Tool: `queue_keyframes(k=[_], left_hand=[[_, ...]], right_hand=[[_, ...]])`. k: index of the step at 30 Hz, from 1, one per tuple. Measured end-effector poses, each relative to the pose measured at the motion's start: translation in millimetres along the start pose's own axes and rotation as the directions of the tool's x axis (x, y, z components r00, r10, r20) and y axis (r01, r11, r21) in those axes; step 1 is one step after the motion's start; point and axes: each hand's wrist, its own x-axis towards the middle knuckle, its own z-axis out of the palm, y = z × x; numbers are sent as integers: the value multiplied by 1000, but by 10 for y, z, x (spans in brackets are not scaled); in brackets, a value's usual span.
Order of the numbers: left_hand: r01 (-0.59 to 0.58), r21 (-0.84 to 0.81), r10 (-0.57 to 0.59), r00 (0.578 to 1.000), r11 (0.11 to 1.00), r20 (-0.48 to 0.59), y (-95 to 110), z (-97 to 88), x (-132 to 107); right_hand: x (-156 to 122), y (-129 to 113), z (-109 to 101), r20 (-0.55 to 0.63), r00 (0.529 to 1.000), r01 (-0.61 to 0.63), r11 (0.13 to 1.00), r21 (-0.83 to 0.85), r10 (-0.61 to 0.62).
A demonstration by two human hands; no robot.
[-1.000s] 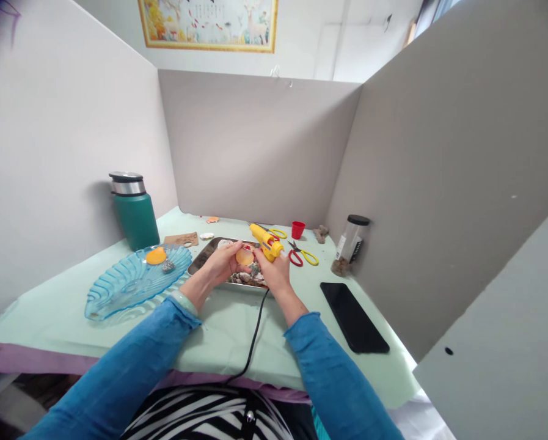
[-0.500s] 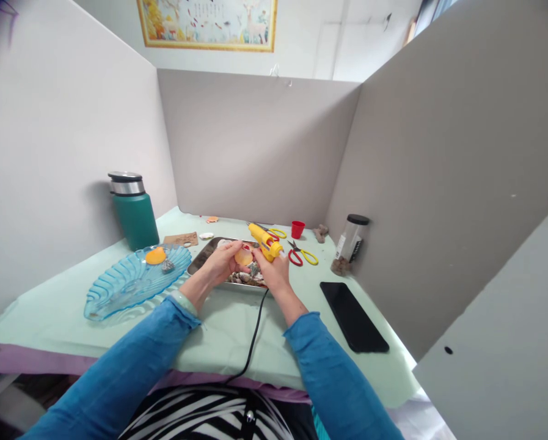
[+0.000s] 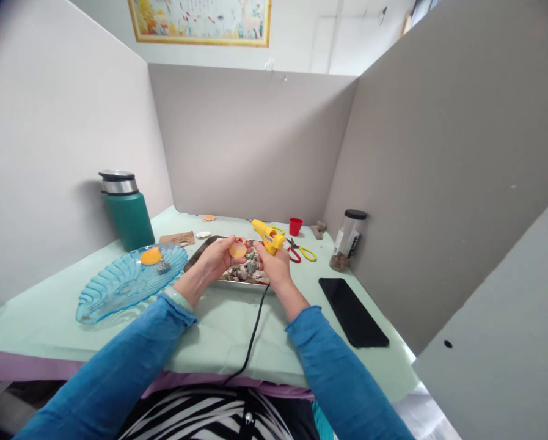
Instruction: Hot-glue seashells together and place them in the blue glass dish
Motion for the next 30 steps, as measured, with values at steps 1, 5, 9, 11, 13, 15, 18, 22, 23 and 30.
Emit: queue_keyframes(k=[1,5,9,11,13,15,18,22,23,30], left_hand=[[-2,-4,2,999,1000,-33,24,-4,23],[-37,13,39,993,999,-113,109,10,157],[-60,82,73,982,995,-172,149,103,410],[-65,84,82,970,994,-228,170,153,583],[-50,67,67,956,997,-285,207,178,756],[-47,59,63,943,997,-328,259,166,897],[-75,37,83,940,996,-332,342,93,1009],[-168,21,164,911,985,-380,415,-13,1029],[-192,26,186,893,981,-411,430,-35,1025],[-213,28,201,859,977,-471,738,-222,835]], right_hand=[[-2,-26,-13,3,1000,-20,1000,13,20],[7,-137,-85,77,995,-65,998,0,65],[165,-245,-118,25,995,-95,995,-15,95],[309,-297,-90,-38,991,-127,992,20,128],[462,-342,-46,-61,987,-149,988,46,152],[600,-376,-13,-10,989,-148,989,12,148],[795,-410,-12,133,982,-130,990,-53,136],[1152,-507,36,179,969,-166,986,-23,167],[1262,-557,88,126,978,-173,984,31,168],[1923,-1201,824,272,958,-141,971,192,85]])
